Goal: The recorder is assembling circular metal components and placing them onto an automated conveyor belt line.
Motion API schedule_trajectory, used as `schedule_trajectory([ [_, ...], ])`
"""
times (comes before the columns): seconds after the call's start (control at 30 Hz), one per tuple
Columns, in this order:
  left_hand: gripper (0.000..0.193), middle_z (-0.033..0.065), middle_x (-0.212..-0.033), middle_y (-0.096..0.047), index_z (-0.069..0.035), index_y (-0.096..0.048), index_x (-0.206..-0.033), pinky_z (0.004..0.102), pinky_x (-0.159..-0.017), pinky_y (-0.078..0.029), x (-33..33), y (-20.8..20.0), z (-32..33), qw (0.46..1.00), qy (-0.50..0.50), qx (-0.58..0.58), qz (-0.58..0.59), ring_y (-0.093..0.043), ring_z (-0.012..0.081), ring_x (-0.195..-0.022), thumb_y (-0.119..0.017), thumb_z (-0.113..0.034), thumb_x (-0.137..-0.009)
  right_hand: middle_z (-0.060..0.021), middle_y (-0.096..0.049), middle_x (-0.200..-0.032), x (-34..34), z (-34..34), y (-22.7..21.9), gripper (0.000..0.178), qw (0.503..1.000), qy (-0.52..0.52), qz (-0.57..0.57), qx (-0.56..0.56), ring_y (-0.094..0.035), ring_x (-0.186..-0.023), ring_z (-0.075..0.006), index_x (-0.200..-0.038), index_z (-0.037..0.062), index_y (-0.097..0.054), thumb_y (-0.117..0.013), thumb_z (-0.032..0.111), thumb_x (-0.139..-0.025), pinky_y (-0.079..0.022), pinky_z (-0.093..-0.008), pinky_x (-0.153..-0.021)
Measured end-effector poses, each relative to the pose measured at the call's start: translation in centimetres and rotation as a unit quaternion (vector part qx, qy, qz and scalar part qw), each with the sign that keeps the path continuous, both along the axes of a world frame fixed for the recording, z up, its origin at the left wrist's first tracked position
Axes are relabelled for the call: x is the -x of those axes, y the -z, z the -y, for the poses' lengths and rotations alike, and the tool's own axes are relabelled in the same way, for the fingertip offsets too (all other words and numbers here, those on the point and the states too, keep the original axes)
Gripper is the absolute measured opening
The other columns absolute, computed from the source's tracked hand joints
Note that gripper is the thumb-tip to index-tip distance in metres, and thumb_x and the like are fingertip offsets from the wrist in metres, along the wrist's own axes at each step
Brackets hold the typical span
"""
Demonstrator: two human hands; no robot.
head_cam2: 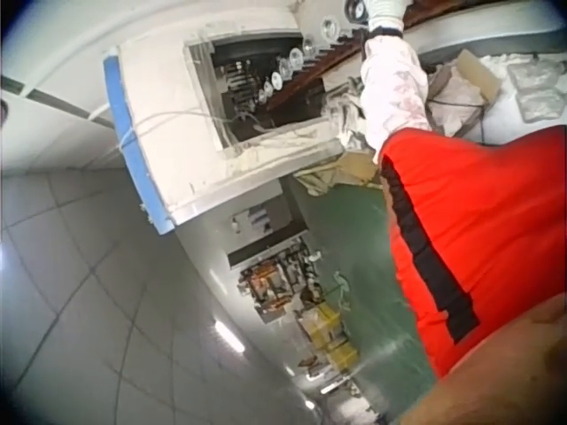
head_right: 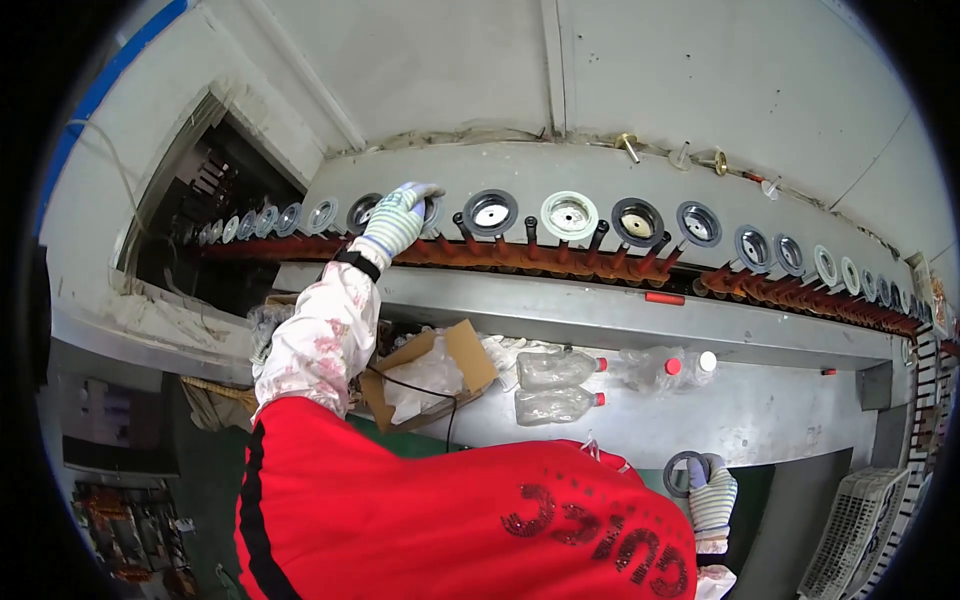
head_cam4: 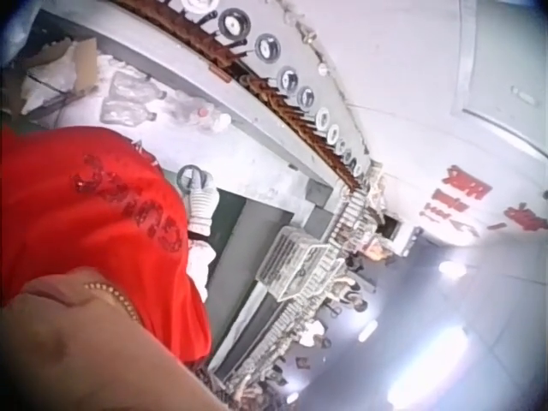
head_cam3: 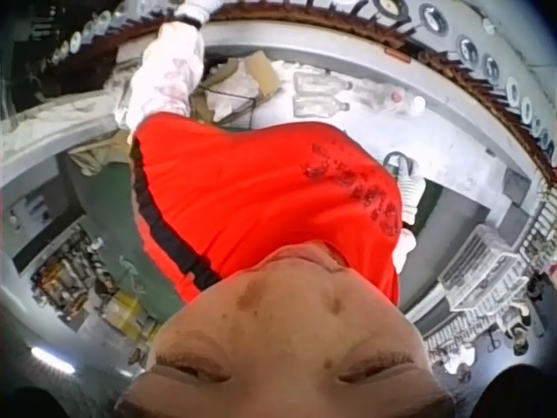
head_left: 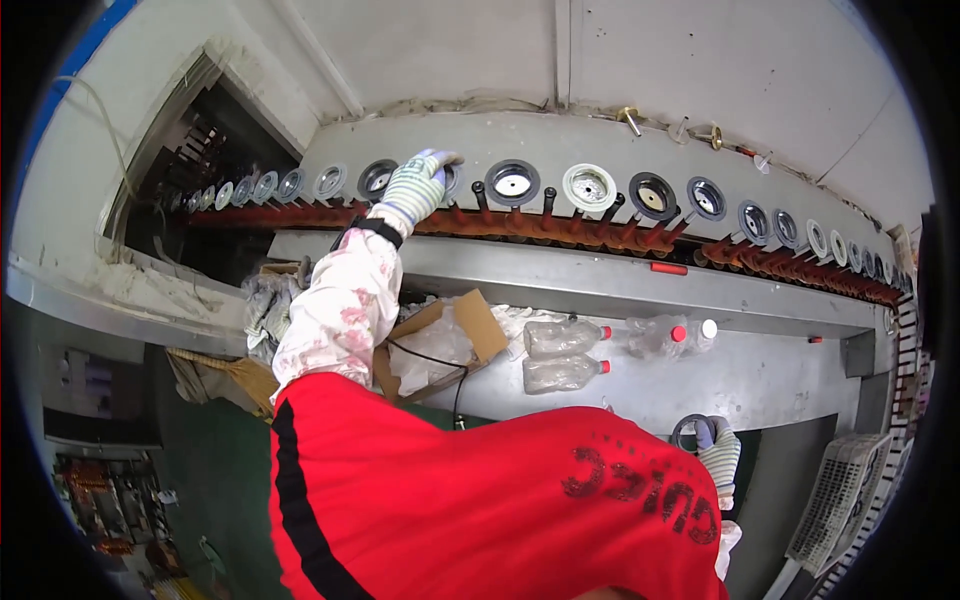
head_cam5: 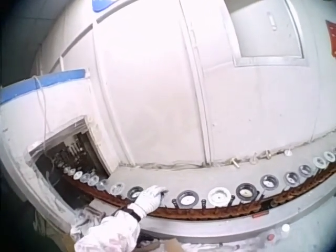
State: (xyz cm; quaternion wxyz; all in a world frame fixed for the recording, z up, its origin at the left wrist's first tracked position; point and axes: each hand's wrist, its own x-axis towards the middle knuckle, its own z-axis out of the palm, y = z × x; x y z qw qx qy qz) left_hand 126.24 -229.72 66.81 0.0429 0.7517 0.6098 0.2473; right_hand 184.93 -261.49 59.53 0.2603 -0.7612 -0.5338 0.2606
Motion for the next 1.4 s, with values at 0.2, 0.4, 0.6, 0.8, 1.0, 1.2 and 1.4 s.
schedule_trajectory([
  [0.2, 0.043, 0.0207, -0.121, -0.067, -0.009, -0.069, -0.120, 0.0484, -0.099, -0.048, 2.8, 0.0, -2.2, 0.966, 0.009, 0.036, -0.255, -0.061, 0.0409, -0.115, -0.050, -0.041, -0.099, -0.0205, -0.072, -0.082, 2.3, -0.2, -0.6, 0.039, 0.995, -0.039, 0.087, 0.025, -0.071, -0.077, -0.0382, -0.101, 0.0042, -0.071, -0.066, 0.042, -0.092, -0.055, -0.0458, -0.070],
  [0.4, 0.036, 0.0195, -0.119, -0.067, -0.011, -0.069, -0.119, 0.0496, -0.098, -0.048, 4.5, -2.5, -2.0, 0.953, -0.120, 0.123, -0.250, -0.060, 0.0403, -0.115, -0.054, -0.034, -0.095, -0.0197, -0.073, -0.087, 2.6, -1.4, -0.4, 0.039, 0.994, 0.009, 0.077, 0.074, -0.071, -0.083, -0.0374, -0.103, 0.0057, -0.072, -0.068, 0.043, -0.091, -0.056, -0.0444, -0.075],
  [0.6, 0.036, 0.0200, -0.120, -0.065, -0.007, -0.065, -0.123, 0.0469, -0.097, -0.048, 7.1, -0.8, -4.3, 0.947, -0.165, 0.098, -0.257, -0.060, 0.0376, -0.115, -0.049, -0.030, -0.100, -0.0188, -0.073, -0.094, 3.4, -1.6, -0.5, 0.038, 0.994, -0.012, 0.054, 0.092, -0.071, -0.090, -0.0376, -0.107, 0.0066, -0.070, -0.066, 0.042, -0.094, -0.055, -0.0440, -0.080],
  [0.8, 0.040, 0.0116, -0.135, -0.058, -0.014, -0.056, -0.137, 0.0470, -0.106, -0.042, 17.7, 4.0, -3.4, 0.915, -0.060, -0.053, -0.397, -0.052, 0.0341, -0.128, -0.044, -0.032, -0.102, -0.0192, -0.073, -0.094, 0.8, 0.0, -1.4, 0.039, 0.996, 0.013, 0.018, 0.091, -0.070, -0.091, -0.0381, -0.107, 0.0079, -0.070, -0.062, 0.045, -0.096, -0.054, -0.0451, -0.081],
  [1.0, 0.046, 0.0201, -0.139, -0.056, -0.004, -0.053, -0.139, 0.0535, -0.116, -0.029, -2.8, -4.5, -2.8, 0.984, -0.018, -0.125, -0.128, -0.041, 0.0431, -0.137, -0.049, -0.028, -0.100, -0.0199, -0.072, -0.088, -3.7, 3.7, -1.8, 0.043, 0.994, 0.061, 0.046, 0.078, -0.070, -0.085, -0.0395, -0.105, 0.0058, -0.070, -0.062, 0.047, -0.096, -0.055, -0.0452, -0.077],
  [1.2, 0.052, 0.0232, -0.133, -0.056, -0.004, -0.055, -0.136, 0.0563, -0.111, -0.033, -35.3, -7.3, -1.5, 0.934, 0.314, -0.167, -0.038, -0.045, 0.0469, -0.129, -0.053, -0.039, -0.098, -0.0206, -0.073, -0.090, -7.2, 6.0, -5.8, 0.049, 0.990, 0.106, 0.032, 0.092, -0.070, -0.086, -0.0391, -0.103, 0.0043, -0.071, -0.061, 0.051, -0.096, -0.056, -0.0439, -0.076],
  [1.4, 0.053, 0.0221, -0.137, -0.056, -0.006, -0.053, -0.140, 0.0534, -0.112, -0.034, -55.9, -4.7, -3.1, 0.913, 0.351, -0.185, -0.095, -0.048, 0.0415, -0.131, -0.054, -0.037, -0.098, -0.0174, -0.074, -0.087, -14.8, 11.7, -5.9, 0.042, 0.977, 0.205, -0.037, 0.034, -0.072, -0.084, -0.0345, -0.102, 0.0042, -0.072, -0.064, 0.045, -0.096, -0.056, -0.0417, -0.076],
])
